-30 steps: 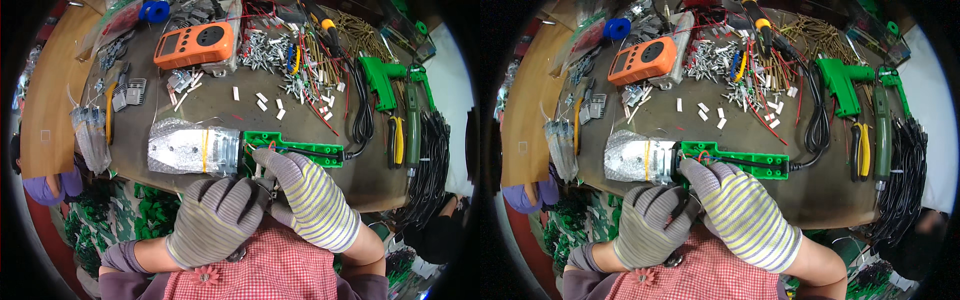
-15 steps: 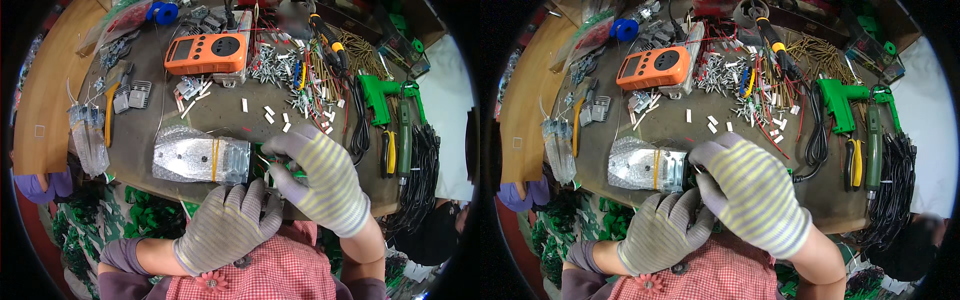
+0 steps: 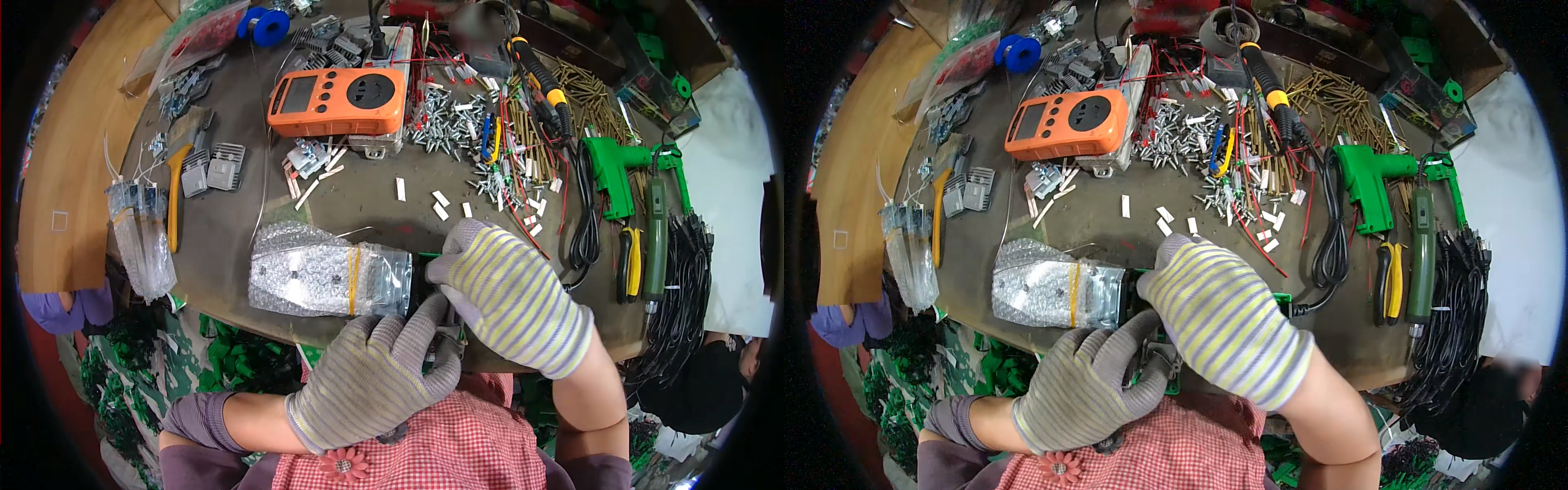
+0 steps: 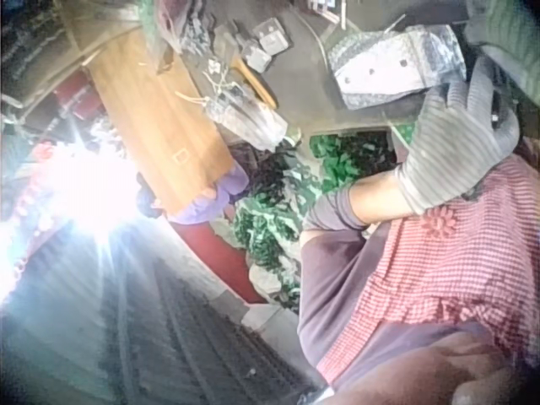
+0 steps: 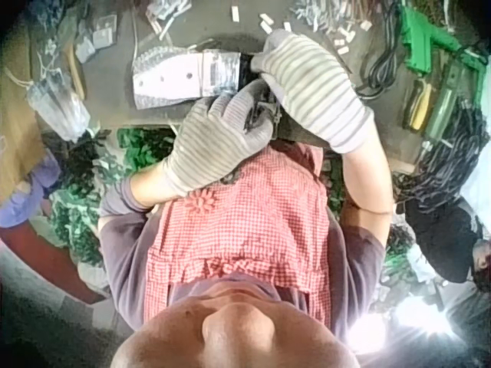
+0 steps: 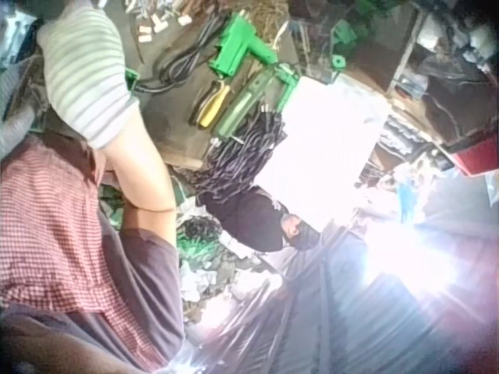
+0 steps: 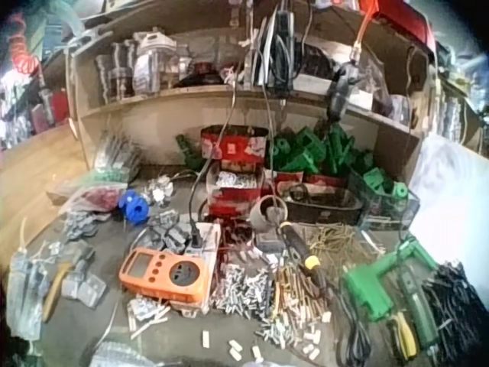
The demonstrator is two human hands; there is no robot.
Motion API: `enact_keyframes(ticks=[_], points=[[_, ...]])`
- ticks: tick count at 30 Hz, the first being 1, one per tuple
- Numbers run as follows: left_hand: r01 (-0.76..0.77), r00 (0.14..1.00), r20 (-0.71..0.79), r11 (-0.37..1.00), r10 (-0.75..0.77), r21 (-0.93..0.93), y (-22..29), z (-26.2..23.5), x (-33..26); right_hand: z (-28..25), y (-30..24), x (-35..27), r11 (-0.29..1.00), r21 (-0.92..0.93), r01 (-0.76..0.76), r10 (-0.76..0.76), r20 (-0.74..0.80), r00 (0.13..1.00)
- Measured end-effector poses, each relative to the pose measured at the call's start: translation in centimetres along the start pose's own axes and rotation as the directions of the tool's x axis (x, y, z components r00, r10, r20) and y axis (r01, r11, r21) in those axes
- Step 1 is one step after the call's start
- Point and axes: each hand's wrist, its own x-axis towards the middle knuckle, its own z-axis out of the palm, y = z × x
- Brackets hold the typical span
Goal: Assembling the wiring and housing of a green handheld electronic device.
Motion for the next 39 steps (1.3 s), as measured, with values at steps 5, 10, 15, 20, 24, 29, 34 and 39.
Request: enact_keyframes(ticks=[5,10,15,20,24,29,34,39], points=[[-0.005,0.999,0.043,1.000,0.005,0.004,-0.3,-0.1,0.3,-2.3,1.3,-1.1,0.929,0.358,-0.095,0.091,0.028,0.995],[-0.037,0.996,0.081,0.999,0.036,0.007,-0.2,-0.6,0.8,-0.6,0.3,-1.6,0.954,0.275,-0.117,0.132,-0.038,0.991],[-0.002,0.998,0.065,0.995,0.009,-0.103,-0.5,-0.4,0.5,1.3,-0.2,-1.0,0.999,-0.034,0.020,-0.022,-0.075,0.997],[0.019,0.993,0.120,0.999,-0.013,-0.051,-0.2,-0.9,0.9,-1.7,2.4,-2.4,0.968,0.204,0.144,-0.109,-0.173,0.979],[0.012,0.992,0.125,0.998,-0.005,-0.058,0.0,-1.0,0.9,-9.7,10.4,-3.8,0.894,0.090,-0.438,0.404,-0.584,0.704],[-0.003,1.000,0.030,0.998,0.005,-0.064,-0.1,0.0,0.8,-13.2,21.3,-6.4,0.749,-0.613,-0.250,0.188,-0.166,0.968],[0.008,0.999,0.035,0.999,-0.007,-0.050,-0.2,-0.1,0.5,-13.7,21.5,-4.9,0.665,-0.743,-0.073,0.129,0.018,0.991],[0.015,1.000,0.021,0.998,-0.014,-0.068,-0.1,0.2,0.5,-14.3,20.1,-7.4,0.719,-0.679,-0.151,0.000,-0.217,0.976]])
